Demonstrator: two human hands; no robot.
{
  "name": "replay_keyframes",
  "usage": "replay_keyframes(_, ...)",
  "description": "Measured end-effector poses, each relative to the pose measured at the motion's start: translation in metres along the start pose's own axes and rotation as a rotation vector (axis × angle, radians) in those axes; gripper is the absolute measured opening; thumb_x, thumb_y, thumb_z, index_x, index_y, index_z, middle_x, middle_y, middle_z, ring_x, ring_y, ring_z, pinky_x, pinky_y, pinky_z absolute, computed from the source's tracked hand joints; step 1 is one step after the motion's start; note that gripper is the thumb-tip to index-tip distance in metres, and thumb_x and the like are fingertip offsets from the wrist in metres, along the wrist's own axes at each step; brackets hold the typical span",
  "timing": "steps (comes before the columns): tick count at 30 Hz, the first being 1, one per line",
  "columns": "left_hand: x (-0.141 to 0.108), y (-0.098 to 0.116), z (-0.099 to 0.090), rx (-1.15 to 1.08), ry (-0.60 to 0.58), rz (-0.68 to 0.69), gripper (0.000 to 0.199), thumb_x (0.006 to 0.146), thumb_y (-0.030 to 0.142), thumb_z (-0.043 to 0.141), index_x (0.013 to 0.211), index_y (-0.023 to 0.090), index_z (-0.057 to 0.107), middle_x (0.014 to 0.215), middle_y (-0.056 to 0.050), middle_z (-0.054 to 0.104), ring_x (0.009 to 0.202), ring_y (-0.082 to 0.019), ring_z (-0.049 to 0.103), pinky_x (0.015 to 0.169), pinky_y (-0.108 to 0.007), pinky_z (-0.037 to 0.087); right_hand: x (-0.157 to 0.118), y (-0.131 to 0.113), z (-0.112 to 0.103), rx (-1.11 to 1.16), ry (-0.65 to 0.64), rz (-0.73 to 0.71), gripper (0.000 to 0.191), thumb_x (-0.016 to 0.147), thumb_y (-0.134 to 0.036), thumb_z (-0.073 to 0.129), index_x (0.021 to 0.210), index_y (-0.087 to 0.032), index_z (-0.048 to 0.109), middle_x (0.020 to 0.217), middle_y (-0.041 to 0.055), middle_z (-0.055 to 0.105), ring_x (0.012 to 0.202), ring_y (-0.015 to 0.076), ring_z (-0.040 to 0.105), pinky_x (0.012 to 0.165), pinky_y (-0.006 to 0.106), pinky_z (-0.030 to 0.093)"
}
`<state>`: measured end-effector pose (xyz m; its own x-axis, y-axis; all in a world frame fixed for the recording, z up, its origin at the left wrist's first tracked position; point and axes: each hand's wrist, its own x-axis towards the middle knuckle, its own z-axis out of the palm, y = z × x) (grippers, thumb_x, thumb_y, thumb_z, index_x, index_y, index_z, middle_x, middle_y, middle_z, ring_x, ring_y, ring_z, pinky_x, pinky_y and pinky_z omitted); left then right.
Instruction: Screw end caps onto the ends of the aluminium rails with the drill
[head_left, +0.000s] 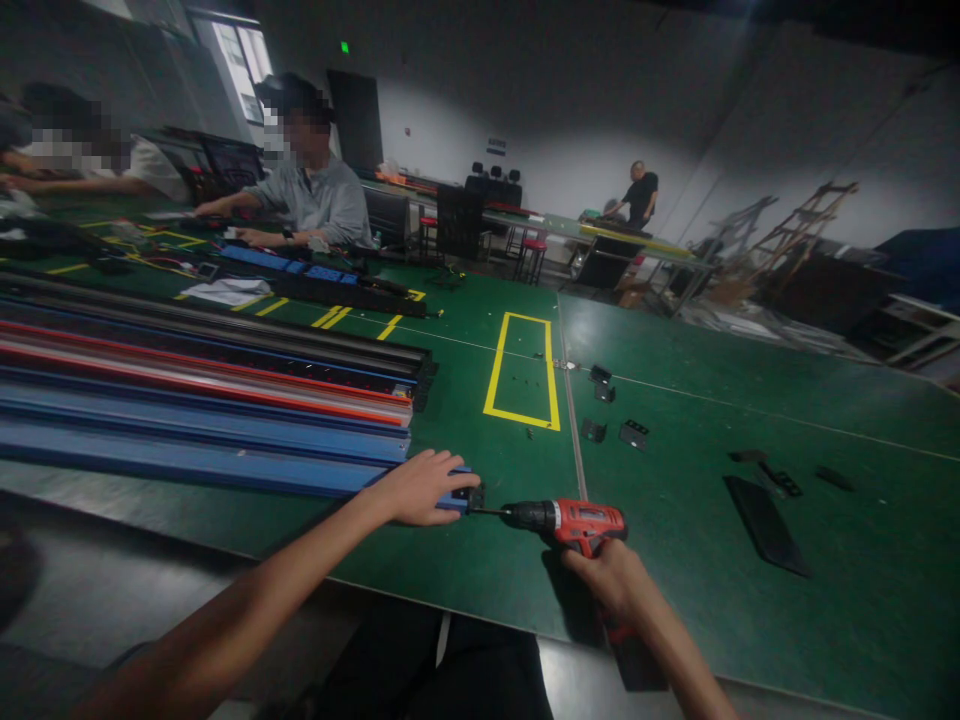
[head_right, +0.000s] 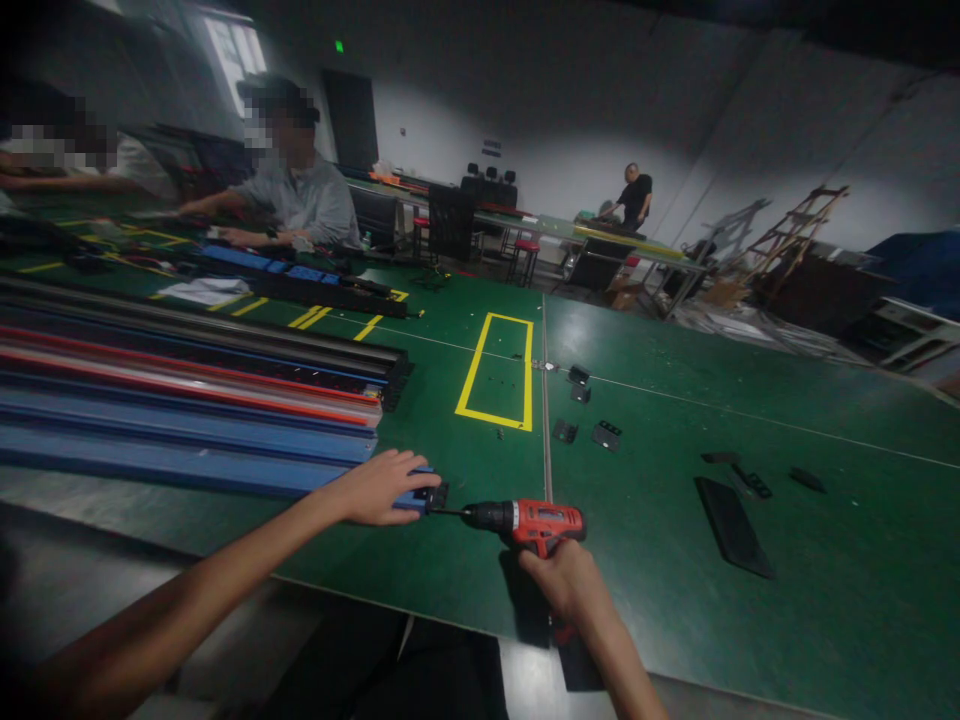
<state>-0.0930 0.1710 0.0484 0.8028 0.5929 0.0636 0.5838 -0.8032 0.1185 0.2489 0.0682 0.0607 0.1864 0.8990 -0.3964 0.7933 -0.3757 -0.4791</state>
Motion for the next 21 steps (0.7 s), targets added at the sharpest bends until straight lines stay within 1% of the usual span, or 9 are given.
replay_keyframes(4,0.0,-0.002,0.002,0.0,-0.007,0.002,0.051,0.092,0.049,0.065,0.14,0.033,0.055,0.121,-0.008,0.062,0.104,-0.029,0.06,0.086,-0.038,0.044,0.002,0.003,0.001,0.014,-0.025,0.016,0.025,0.083,-0.039,0.064,0.067,-0.021,0.056,0.06,-0.0007,0.06,0.056,0.0148,0.054,0.055,0.027,0.038)
replay_keyframes(7,-0.001,-0.003,0.002,-0.006,-0.015,0.01,0.051,0.093,0.05,0.064,0.14,0.033,0.055,0.122,-0.009,0.061,0.105,-0.029,0.06,0.086,-0.038,0.045,0.002,0.004,0.001,0.009,-0.037,0.021,0.024,0.084,-0.039,0.063,0.069,-0.021,0.058,0.061,-0.0003,0.062,0.057,0.0152,0.056,0.056,0.027,0.039)
replay_keyframes(10,0.001,-0.003,-0.001,-0.013,-0.033,0.015,0.052,0.093,0.049,0.065,0.141,0.033,0.054,0.123,-0.009,0.061,0.106,-0.03,0.06,0.084,-0.038,0.045,0.002,0.003,0.0,0.008,-0.041,0.016,0.024,0.084,-0.039,0.064,0.069,-0.021,0.058,0.062,-0.0004,0.061,0.058,0.0151,0.055,0.057,0.027,0.039)
replay_keyframes(12,0.005,-0.002,-0.005,-0.02,-0.064,0.015,0.052,0.091,0.048,0.067,0.14,0.034,0.054,0.122,-0.009,0.06,0.106,-0.03,0.06,0.082,-0.038,0.046,0.002,0.002,0.0,0.005,-0.037,0.022,0.025,0.083,-0.039,0.064,0.068,-0.021,0.057,0.061,-0.0002,0.061,0.057,0.0151,0.055,0.056,0.027,0.039)
replay_keyframes(17,0.02,-0.001,-0.019,-0.018,-0.196,0.065,0.047,0.085,0.043,0.073,0.129,0.033,0.061,0.111,-0.008,0.06,0.1,-0.03,0.06,0.072,-0.034,0.045,0.002,0.0,0.0,0.004,-0.013,0.005,0.024,0.082,-0.038,0.065,0.067,-0.021,0.057,0.06,-0.0004,0.061,0.058,0.0148,0.054,0.057,0.027,0.038)
replay_keyframes(21,0.025,-0.002,-0.022,-0.06,-0.204,0.089,0.036,0.082,0.038,0.075,0.116,0.031,0.066,0.107,-0.007,0.058,0.099,-0.028,0.059,0.07,-0.031,0.044,0.002,0.001,0.001,-0.007,-0.005,0.013,0.026,0.083,-0.038,0.065,0.065,-0.021,0.056,0.06,0.0,0.061,0.057,0.0147,0.054,0.057,0.028,0.039)
